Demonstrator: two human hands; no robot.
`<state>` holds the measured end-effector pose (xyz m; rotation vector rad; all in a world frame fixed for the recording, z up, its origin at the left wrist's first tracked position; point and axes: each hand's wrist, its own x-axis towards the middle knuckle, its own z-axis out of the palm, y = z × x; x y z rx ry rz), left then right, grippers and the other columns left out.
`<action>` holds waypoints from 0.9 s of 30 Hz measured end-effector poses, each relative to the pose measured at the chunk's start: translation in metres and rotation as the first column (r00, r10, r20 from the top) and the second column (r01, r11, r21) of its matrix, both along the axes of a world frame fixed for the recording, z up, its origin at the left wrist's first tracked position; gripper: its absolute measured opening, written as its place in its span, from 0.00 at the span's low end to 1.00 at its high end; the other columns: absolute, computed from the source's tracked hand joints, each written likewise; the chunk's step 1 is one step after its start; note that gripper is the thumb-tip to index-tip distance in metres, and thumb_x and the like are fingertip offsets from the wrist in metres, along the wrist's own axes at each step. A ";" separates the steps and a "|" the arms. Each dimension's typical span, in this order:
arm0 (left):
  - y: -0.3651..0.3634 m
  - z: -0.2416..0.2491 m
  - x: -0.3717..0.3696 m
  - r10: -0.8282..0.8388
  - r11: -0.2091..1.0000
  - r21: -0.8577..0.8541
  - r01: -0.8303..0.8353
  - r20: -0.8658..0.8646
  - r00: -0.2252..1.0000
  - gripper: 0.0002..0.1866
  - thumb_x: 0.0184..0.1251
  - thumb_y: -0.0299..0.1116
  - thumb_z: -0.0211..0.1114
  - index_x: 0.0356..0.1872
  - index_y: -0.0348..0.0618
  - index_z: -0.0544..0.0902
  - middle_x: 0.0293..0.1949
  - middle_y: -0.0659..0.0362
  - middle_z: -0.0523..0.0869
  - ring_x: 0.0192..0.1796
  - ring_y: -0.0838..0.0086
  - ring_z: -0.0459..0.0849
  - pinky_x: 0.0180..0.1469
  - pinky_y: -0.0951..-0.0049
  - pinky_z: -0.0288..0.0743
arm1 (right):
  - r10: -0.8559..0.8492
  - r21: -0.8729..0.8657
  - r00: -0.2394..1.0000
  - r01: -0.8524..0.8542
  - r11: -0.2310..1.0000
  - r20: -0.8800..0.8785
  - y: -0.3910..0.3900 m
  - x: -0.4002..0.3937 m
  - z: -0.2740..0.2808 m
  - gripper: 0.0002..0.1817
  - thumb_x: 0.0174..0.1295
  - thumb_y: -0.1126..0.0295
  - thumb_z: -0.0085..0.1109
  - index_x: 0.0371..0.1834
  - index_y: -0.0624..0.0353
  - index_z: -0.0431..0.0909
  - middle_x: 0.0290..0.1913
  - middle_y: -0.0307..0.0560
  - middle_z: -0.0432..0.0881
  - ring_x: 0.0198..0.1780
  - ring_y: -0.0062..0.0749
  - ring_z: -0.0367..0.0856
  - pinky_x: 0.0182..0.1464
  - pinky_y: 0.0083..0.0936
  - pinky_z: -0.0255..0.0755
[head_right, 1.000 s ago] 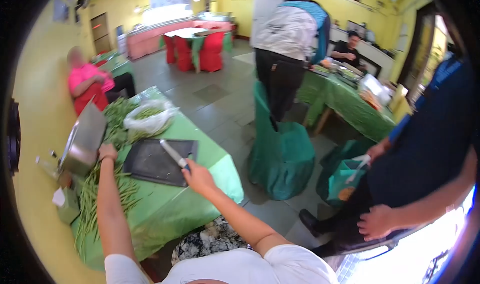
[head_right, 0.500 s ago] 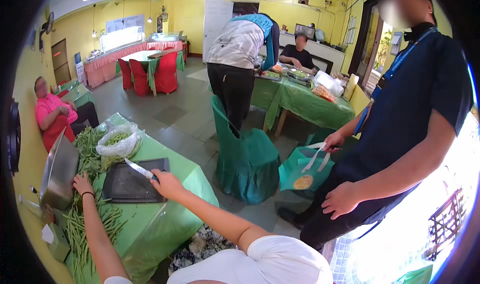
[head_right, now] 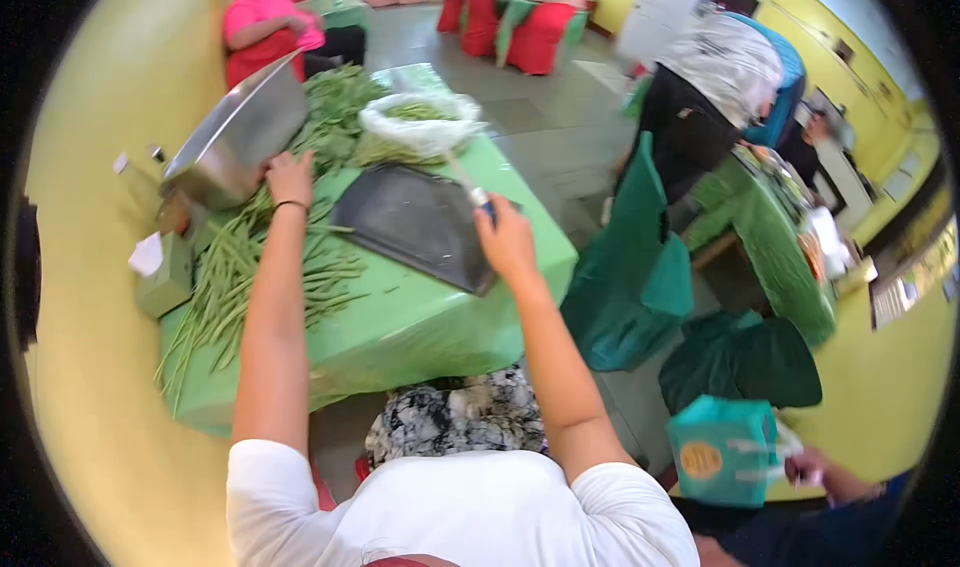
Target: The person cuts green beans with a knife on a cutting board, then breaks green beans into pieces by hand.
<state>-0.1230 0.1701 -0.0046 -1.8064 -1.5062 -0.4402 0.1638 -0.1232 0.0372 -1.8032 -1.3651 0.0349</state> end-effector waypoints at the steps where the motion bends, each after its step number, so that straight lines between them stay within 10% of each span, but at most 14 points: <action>1: -0.006 -0.001 0.001 0.010 1.000 -0.026 -0.010 0.011 1.000 0.14 0.64 0.38 0.54 0.49 0.63 0.78 0.38 0.51 0.74 0.37 0.58 0.72 0.36 0.60 0.70 | 0.030 -0.006 0.999 -0.030 1.000 -0.011 0.013 -0.010 -0.006 0.19 0.62 0.61 0.55 0.54 0.57 0.75 0.42 0.54 0.84 0.40 0.57 0.80 0.41 0.42 0.74; 8: -0.012 0.000 0.004 -0.079 0.996 -0.029 0.086 0.172 0.982 0.11 0.65 0.40 0.53 0.45 0.55 0.79 0.40 0.50 0.76 0.39 0.56 0.72 0.42 0.58 0.68 | 0.008 -0.044 0.994 -0.003 0.999 0.112 0.015 -0.007 -0.034 0.20 0.64 0.58 0.54 0.54 0.56 0.75 0.43 0.53 0.84 0.41 0.52 0.81 0.42 0.39 0.73; 12: -0.006 0.008 0.010 -0.102 0.958 -0.104 0.268 0.748 0.656 0.13 0.67 0.41 0.55 0.37 0.43 0.81 0.39 0.47 0.77 0.38 0.53 0.75 0.39 0.55 0.68 | 0.069 0.015 0.993 -0.067 0.998 -0.095 0.013 -0.003 -0.029 0.19 0.64 0.61 0.56 0.55 0.58 0.75 0.44 0.49 0.83 0.39 0.42 0.80 0.44 0.31 0.73; 15: -0.008 0.014 0.007 -0.052 0.967 -0.229 0.110 0.245 0.968 0.13 0.62 0.37 0.54 0.48 0.57 0.78 0.41 0.52 0.75 0.41 0.59 0.74 0.41 0.56 0.67 | 0.128 0.005 0.978 -0.129 0.992 -0.167 0.014 0.003 -0.035 0.18 0.64 0.66 0.56 0.56 0.59 0.74 0.48 0.49 0.82 0.43 0.40 0.80 0.48 0.30 0.72; 19: -0.028 0.011 0.010 0.020 0.996 -0.093 -0.019 0.007 1.000 0.23 0.55 0.36 0.59 0.56 0.56 0.73 0.48 0.49 0.74 0.48 0.57 0.68 0.48 0.59 0.61 | 0.116 -0.064 0.991 -0.120 0.991 -0.058 0.015 -0.002 -0.028 0.18 0.65 0.66 0.55 0.56 0.60 0.75 0.47 0.52 0.82 0.46 0.41 0.80 0.49 0.29 0.72; 27: -0.016 -0.002 0.016 0.048 0.998 -0.041 -0.050 -0.063 0.997 0.25 0.53 0.41 0.61 0.56 0.58 0.72 0.45 0.48 0.73 0.44 0.56 0.68 0.41 0.58 0.62 | 0.168 -0.036 0.968 -0.177 0.983 -0.185 0.018 -0.004 -0.024 0.18 0.62 0.70 0.57 0.55 0.63 0.75 0.47 0.50 0.83 0.43 0.40 0.80 0.47 0.27 0.72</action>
